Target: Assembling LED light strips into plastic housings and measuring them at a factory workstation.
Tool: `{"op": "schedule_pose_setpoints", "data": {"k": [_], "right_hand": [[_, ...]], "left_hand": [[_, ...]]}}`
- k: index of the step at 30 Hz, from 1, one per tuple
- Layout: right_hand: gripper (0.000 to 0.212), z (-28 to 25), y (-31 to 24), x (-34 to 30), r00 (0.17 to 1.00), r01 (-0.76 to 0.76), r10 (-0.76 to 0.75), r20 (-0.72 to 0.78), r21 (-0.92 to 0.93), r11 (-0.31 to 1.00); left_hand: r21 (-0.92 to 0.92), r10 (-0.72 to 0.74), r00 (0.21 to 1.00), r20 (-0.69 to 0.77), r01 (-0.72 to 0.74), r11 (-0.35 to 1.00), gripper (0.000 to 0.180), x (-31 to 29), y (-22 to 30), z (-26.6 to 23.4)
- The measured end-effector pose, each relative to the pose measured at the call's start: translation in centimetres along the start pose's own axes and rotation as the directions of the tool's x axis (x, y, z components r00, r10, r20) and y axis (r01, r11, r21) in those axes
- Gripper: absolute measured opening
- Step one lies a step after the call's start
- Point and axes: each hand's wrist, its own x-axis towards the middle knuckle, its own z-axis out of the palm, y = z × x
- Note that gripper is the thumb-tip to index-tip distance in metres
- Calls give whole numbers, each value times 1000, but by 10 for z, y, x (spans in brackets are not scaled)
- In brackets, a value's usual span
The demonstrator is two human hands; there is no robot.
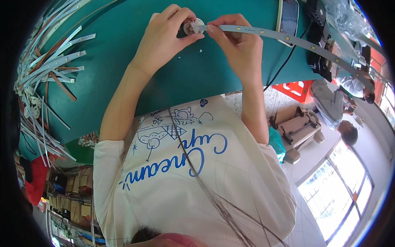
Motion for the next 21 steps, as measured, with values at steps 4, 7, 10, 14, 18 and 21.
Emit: {"op": "schedule_pose_setpoints", "data": {"k": [4,7,10,14,18,21], "right_hand": [[16,5,6,4,996,36,-43,-82,-83,996],[15,5,1,4,997,32,-44,-57,-202,979],[15,7,-10,5,998,57,-66,-21,-297,953],[16,7,-23,8,995,103,-99,33,-464,880],[18,6,-27,9,997,73,-64,37,-476,877],[20,6,-25,9,997,79,-70,37,-493,867]], "left_hand": [[7,1,1000,-30,-1,1000,28,-3,-5,9],[4,19,999,-43,-19,1000,27,-3,-5,8],[-3,37,998,-43,-37,999,27,-3,-6,7],[-18,29,999,-28,-29,999,25,-3,-5,6],[-33,22,1000,-6,-22,999,25,-2,-4,3],[-86,36,997,-68,-42,995,23,-4,-6,6]]}}
